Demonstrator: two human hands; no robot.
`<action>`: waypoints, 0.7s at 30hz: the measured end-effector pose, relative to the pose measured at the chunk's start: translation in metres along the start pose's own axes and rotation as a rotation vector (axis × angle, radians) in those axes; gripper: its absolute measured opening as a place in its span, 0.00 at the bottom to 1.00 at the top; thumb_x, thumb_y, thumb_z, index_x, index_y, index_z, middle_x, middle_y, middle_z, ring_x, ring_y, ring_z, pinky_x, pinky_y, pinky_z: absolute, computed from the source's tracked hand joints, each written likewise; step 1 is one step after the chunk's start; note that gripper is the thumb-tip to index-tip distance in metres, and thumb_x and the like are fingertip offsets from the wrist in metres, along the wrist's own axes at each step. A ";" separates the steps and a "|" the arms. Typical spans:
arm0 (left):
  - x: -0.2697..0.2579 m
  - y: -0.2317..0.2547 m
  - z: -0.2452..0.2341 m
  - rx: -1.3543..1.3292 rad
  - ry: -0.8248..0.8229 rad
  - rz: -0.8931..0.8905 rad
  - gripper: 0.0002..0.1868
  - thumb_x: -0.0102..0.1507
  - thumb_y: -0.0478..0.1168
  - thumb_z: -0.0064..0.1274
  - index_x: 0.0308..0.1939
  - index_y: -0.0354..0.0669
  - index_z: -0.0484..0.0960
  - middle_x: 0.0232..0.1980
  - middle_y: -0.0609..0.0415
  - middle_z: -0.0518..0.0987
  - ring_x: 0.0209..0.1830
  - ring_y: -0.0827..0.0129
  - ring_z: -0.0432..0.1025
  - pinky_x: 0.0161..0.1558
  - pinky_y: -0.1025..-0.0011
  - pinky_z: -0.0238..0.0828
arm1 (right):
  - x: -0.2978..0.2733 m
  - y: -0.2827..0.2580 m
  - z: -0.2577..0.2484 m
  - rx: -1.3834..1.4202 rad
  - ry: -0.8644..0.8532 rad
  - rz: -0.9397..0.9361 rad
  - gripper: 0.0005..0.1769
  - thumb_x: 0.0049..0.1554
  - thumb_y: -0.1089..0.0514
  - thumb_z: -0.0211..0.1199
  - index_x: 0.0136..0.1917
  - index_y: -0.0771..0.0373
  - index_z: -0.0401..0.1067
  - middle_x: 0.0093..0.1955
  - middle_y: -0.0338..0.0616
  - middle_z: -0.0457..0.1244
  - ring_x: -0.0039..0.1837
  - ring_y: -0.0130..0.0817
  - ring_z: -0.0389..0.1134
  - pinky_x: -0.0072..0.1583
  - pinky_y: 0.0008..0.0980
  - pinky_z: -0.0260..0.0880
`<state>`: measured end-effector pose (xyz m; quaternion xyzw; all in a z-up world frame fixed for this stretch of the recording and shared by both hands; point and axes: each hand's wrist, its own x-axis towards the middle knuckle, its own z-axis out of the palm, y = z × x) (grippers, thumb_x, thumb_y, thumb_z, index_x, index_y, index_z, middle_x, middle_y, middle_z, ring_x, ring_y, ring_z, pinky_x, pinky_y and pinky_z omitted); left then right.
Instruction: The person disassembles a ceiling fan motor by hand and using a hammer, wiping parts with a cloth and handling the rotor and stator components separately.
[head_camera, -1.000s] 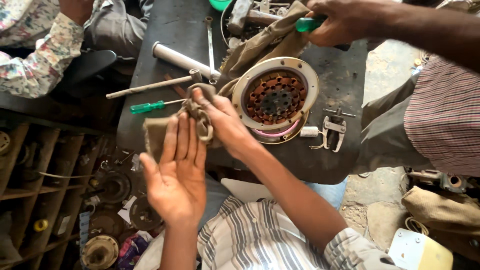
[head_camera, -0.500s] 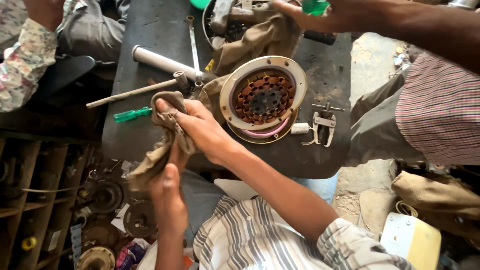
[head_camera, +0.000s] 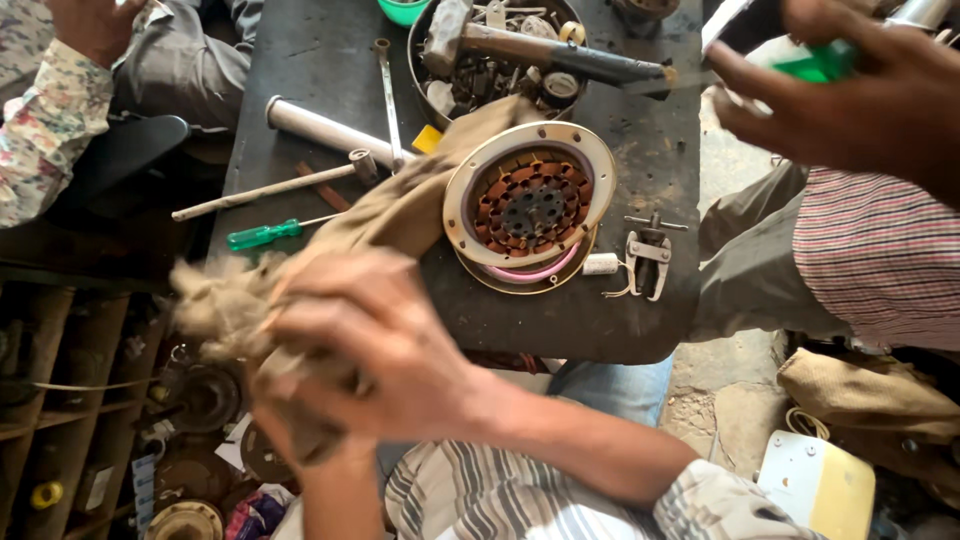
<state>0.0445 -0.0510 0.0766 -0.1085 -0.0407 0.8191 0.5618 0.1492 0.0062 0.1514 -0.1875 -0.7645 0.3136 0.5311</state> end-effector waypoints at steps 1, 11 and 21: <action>0.003 0.018 -0.005 0.172 -0.002 -0.118 0.22 0.72 0.48 0.56 0.64 0.44 0.67 0.59 0.53 0.69 0.52 0.68 0.68 0.50 0.73 0.72 | 0.002 -0.001 -0.005 -0.208 0.033 0.093 0.30 0.56 0.48 0.73 0.65 0.59 0.64 0.62 0.51 0.63 0.69 0.46 0.64 0.72 0.39 0.61; 0.003 0.046 -0.049 0.552 0.000 0.171 0.34 0.71 0.52 0.53 0.75 0.42 0.58 0.70 0.51 0.67 0.66 0.67 0.68 0.73 0.70 0.63 | -0.028 0.004 0.028 0.481 -0.034 0.512 0.36 0.62 0.52 0.71 0.77 0.62 0.59 0.66 0.45 0.66 0.67 0.32 0.70 0.69 0.30 0.72; -0.016 0.016 0.041 1.662 0.036 0.246 0.31 0.71 0.51 0.46 0.73 0.36 0.67 0.67 0.48 0.74 0.63 0.67 0.70 0.61 0.72 0.69 | -0.018 0.070 0.049 0.513 -0.013 0.583 0.23 0.59 0.57 0.68 0.65 0.65 0.68 0.57 0.42 0.70 0.63 0.26 0.69 0.66 0.30 0.73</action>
